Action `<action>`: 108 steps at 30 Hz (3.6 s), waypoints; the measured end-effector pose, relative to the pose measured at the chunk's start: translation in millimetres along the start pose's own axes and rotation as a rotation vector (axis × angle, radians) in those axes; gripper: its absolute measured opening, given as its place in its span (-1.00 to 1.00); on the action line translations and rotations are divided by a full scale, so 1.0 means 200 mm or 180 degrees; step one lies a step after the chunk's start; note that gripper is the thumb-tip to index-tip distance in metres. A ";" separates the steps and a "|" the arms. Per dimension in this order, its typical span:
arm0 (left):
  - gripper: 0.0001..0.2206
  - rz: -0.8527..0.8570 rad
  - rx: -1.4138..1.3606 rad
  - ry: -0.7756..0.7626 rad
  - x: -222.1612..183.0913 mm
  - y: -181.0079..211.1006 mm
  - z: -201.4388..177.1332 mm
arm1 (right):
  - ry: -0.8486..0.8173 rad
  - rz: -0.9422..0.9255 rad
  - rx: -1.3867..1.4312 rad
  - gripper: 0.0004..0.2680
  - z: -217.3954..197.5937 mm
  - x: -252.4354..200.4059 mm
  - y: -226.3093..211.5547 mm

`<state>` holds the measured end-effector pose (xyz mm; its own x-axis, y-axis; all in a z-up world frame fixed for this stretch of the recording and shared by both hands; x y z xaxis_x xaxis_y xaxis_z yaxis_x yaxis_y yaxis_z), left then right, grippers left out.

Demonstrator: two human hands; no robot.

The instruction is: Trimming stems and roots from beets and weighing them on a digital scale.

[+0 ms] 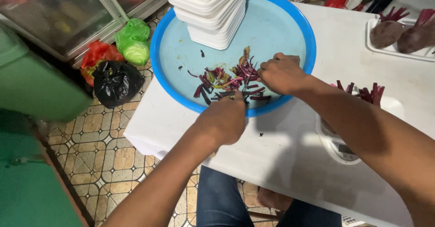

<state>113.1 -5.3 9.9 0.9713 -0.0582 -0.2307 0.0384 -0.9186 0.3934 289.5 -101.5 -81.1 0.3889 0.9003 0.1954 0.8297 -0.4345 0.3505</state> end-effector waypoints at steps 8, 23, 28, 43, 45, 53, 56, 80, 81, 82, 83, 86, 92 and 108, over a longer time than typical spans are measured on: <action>-0.56 0.0080 -0.0065 -0.0116 -0.01 0.01 -0.07 | 0.0003 0.0008 -0.0041 -0.71 -0.05 0.01 -0.01; -0.63 0.0079 0.0145 -0.0087 0.04 -0.01 0.01 | -0.0327 -0.0021 0.0206 -0.70 -0.07 0.02 -0.03; -0.63 -0.0075 -0.0039 -0.0050 -0.06 0.00 -0.03 | -0.0178 -0.0029 0.0105 -0.72 -0.06 0.01 -0.03; -0.54 -0.0149 0.0125 -0.0580 -0.26 -0.05 -0.16 | -0.0384 0.0051 0.0239 -0.77 -0.19 0.00 -0.04; -0.52 -0.0104 0.0142 -0.0579 -0.28 -0.03 -0.15 | -0.0433 0.0167 0.0261 -0.78 -0.32 -0.02 -0.05; -0.53 0.0051 0.0205 -0.0533 -0.25 -0.04 -0.15 | -0.0392 0.0433 0.0727 -0.76 -0.22 -0.01 0.08; -0.51 -0.0107 -0.0022 -0.0339 -0.32 -0.04 -0.24 | -0.0434 0.0557 0.1317 -0.77 -0.22 -0.01 0.14; -0.51 0.0228 0.0816 0.1712 0.12 -0.11 -0.19 | 0.0002 0.1303 0.2655 -0.47 -0.42 -0.21 0.40; -0.54 0.0477 -0.0266 0.1885 0.11 -0.05 -0.27 | 0.0330 0.1467 0.3455 -0.45 -0.47 -0.26 0.42; -0.58 0.0731 -0.1356 0.1999 0.10 0.00 -0.34 | 0.0679 0.1603 0.4254 -0.43 -0.51 -0.31 0.45; -0.58 0.0798 -0.1354 0.1998 0.10 0.07 -0.34 | 0.0725 0.1635 0.4211 -0.43 -0.61 -0.38 0.43; -0.52 0.1595 -0.3146 0.1869 0.09 0.33 -0.33 | 0.0952 0.1832 0.4885 -0.46 -0.79 -0.63 0.36; -0.74 0.2042 -0.4123 0.0770 0.13 0.78 -0.25 | 0.1291 0.2332 0.5628 -0.29 -0.92 -1.17 0.30; -0.48 0.2106 -0.2323 0.2597 0.27 0.71 0.43 | 0.1990 0.4273 0.1582 -0.55 -0.71 -1.60 0.24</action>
<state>151.1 -171.8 -23.3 0.7064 0.0740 0.7039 -0.6378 -0.3647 0.6784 148.7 -413.5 2.8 0.8084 -0.3332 0.4852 0.1181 -0.7158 -0.6883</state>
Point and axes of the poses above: each hand's wrist, its own x-axis towards the middle knuckle, its own z-axis out of the palm, y = z × x, the point moved 7 cm from there along x, towards the middle knuckle, and after that the axes turned 8 degrees about y, right-handed, at the moved point
